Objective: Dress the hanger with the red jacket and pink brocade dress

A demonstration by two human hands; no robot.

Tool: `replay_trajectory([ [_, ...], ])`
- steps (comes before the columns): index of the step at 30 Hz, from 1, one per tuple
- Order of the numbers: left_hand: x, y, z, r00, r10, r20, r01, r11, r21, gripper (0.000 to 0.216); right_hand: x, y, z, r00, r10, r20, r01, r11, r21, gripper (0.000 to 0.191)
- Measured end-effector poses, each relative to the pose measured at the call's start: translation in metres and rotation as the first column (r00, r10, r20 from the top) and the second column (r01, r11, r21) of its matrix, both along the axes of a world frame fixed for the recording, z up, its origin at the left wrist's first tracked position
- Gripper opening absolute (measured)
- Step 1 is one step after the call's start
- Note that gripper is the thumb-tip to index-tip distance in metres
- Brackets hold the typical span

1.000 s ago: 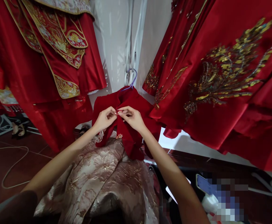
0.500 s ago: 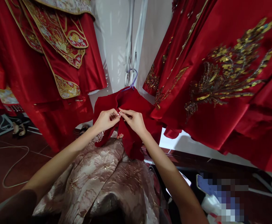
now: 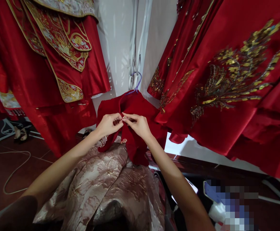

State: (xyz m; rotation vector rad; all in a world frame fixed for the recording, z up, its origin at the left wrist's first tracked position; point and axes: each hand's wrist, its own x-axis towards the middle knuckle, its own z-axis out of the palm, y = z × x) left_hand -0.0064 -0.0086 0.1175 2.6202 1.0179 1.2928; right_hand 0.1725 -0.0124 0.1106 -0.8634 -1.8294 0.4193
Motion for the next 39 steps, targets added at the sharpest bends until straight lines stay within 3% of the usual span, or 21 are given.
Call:
replay_trajectory([
  [11,-0.007,0.005,0.006,0.985,-0.127,-0.121,0.13,0.991,0.018,0.004,-0.005,0.003,0.001,0.997,0.057,0.045,-0.055,0.998,-0.044,0.041],
  [14,-0.001,0.007,-0.005,0.99,-0.141,-0.019,0.14,0.989,-0.054,0.01,-0.009,0.004,-0.003,0.997,-0.006,0.078,0.005,1.0,0.012,0.044],
  [19,0.003,0.01,-0.033,0.933,-0.269,0.241,0.329,0.908,-0.26,0.026,-0.004,-0.008,-0.023,0.956,-0.144,0.255,0.135,0.989,0.053,0.079],
  [22,-0.009,0.017,-0.049,0.925,-0.194,0.327,0.298,0.905,-0.304,0.026,0.015,-0.016,-0.037,0.895,-0.298,0.332,0.311,0.95,0.015,0.078],
  [25,-0.03,0.028,-0.063,0.912,0.006,0.41,0.126,0.948,-0.294,0.023,0.046,-0.02,-0.041,0.833,-0.454,0.316,0.474,0.88,0.013,0.058],
  [27,-0.042,0.035,-0.071,0.896,0.085,0.435,0.053,0.954,-0.296,0.017,0.065,-0.021,-0.036,0.814,-0.486,0.318,0.514,0.858,-0.004,0.04],
  [32,-0.053,0.037,-0.085,0.935,0.13,0.33,-0.003,0.933,-0.36,0.016,0.079,-0.031,-0.001,0.931,-0.336,0.145,0.351,0.932,-0.093,0.028],
  [36,-0.044,0.03,-0.087,0.928,0.111,0.356,0.028,0.931,-0.365,0.027,0.052,-0.05,0.029,0.993,-0.117,0.018,0.118,0.97,-0.21,0.032],
  [39,-0.036,0.029,-0.087,0.888,0.115,0.445,0.062,0.929,-0.364,0.026,0.024,-0.057,0.032,0.996,0.074,-0.042,-0.084,0.941,-0.328,0.038],
])
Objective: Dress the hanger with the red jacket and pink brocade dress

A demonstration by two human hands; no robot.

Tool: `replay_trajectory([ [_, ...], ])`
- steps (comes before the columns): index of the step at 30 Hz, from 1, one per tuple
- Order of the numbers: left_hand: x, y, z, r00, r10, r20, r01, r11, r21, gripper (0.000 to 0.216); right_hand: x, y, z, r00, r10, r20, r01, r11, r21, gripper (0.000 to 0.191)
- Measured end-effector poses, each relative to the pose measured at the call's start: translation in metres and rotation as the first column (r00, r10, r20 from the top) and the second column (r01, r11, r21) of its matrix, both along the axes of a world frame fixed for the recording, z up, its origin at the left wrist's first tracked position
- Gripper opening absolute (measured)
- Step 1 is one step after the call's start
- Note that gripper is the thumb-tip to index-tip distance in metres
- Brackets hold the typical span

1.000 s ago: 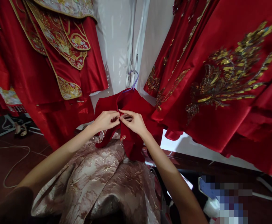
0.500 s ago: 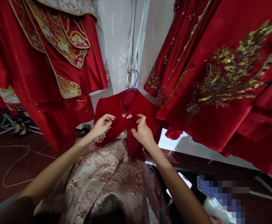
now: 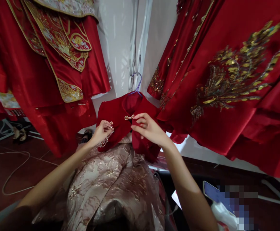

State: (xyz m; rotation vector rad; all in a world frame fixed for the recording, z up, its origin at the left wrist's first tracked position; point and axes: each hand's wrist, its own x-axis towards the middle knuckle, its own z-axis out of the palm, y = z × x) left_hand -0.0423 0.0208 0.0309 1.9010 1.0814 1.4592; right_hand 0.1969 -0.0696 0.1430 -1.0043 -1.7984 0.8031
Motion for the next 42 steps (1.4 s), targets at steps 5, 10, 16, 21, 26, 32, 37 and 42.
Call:
replay_trajectory([
  [5,0.004,0.008,-0.003,0.996,0.017,0.089,-0.013,0.999,-0.044,0.018,-0.039,0.023,-0.029,0.995,0.078,-0.064,-0.073,0.995,0.068,0.044],
  [10,0.003,0.009,0.001,0.994,0.004,0.113,0.006,0.997,-0.082,0.014,-0.071,0.062,-0.065,0.987,-0.119,0.112,0.094,0.973,0.21,0.037],
  [16,0.001,0.003,0.008,0.986,-0.039,0.161,0.056,0.994,-0.099,0.014,-0.088,0.091,-0.097,0.982,-0.164,0.091,0.148,0.976,0.156,0.035],
  [21,-0.002,0.003,0.006,0.983,-0.071,0.172,0.09,0.99,-0.109,0.018,-0.083,0.098,-0.103,0.979,-0.196,0.058,0.181,0.963,0.197,0.024],
  [26,-0.003,0.005,0.001,0.99,-0.071,0.123,0.08,0.994,-0.069,0.023,-0.084,0.098,-0.103,0.974,-0.218,0.068,0.199,0.955,0.221,0.026],
  [32,-0.007,0.006,-0.001,0.999,-0.006,0.036,0.007,0.999,-0.038,0.026,-0.088,0.099,-0.107,0.964,-0.262,0.037,0.243,0.932,0.27,0.026],
  [37,-0.011,0.006,0.002,0.998,-0.032,0.057,0.034,0.998,-0.045,0.025,-0.089,0.096,-0.106,0.959,-0.278,0.044,0.253,0.92,0.298,0.024],
  [42,-0.01,0.005,0.005,0.972,-0.165,0.165,0.184,0.978,-0.103,0.023,-0.086,0.09,-0.102,0.969,-0.243,0.041,0.225,0.941,0.252,0.024],
])
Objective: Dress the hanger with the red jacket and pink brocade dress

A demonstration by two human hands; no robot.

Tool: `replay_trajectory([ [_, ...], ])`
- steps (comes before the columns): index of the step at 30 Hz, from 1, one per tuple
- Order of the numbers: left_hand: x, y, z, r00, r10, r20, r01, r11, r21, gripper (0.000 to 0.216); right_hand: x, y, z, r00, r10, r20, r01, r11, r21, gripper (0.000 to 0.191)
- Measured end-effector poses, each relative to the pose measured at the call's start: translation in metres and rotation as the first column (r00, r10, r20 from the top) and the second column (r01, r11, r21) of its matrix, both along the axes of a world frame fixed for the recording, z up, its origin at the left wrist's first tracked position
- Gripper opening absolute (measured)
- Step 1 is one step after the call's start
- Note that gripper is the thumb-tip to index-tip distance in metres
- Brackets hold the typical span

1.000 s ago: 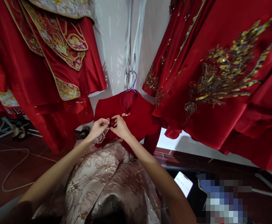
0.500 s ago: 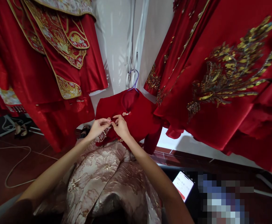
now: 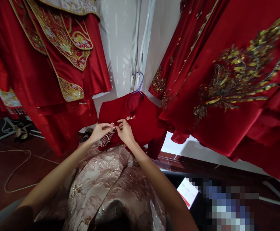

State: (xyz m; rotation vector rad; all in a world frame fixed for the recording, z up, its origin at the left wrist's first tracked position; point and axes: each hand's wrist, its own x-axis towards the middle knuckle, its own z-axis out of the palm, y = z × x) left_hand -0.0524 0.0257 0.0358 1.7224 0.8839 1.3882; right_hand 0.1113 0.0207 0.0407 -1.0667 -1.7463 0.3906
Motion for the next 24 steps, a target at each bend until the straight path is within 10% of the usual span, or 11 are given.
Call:
replay_trajectory([
  [9,0.011,-0.022,-0.036,0.959,0.154,-0.24,-0.132,0.986,0.105,0.024,0.023,-0.034,0.001,0.999,0.028,-0.045,-0.032,0.995,-0.091,0.019],
  [19,-0.007,-0.054,-0.062,0.583,0.282,-0.762,-0.315,0.943,0.108,0.079,0.051,-0.052,-0.025,0.998,-0.037,0.047,0.045,0.982,-0.186,0.015],
  [24,-0.018,-0.029,-0.065,0.687,0.353,-0.635,-0.34,0.929,0.149,0.086,0.055,-0.047,-0.036,0.993,0.002,0.116,0.031,0.959,-0.282,0.017],
])
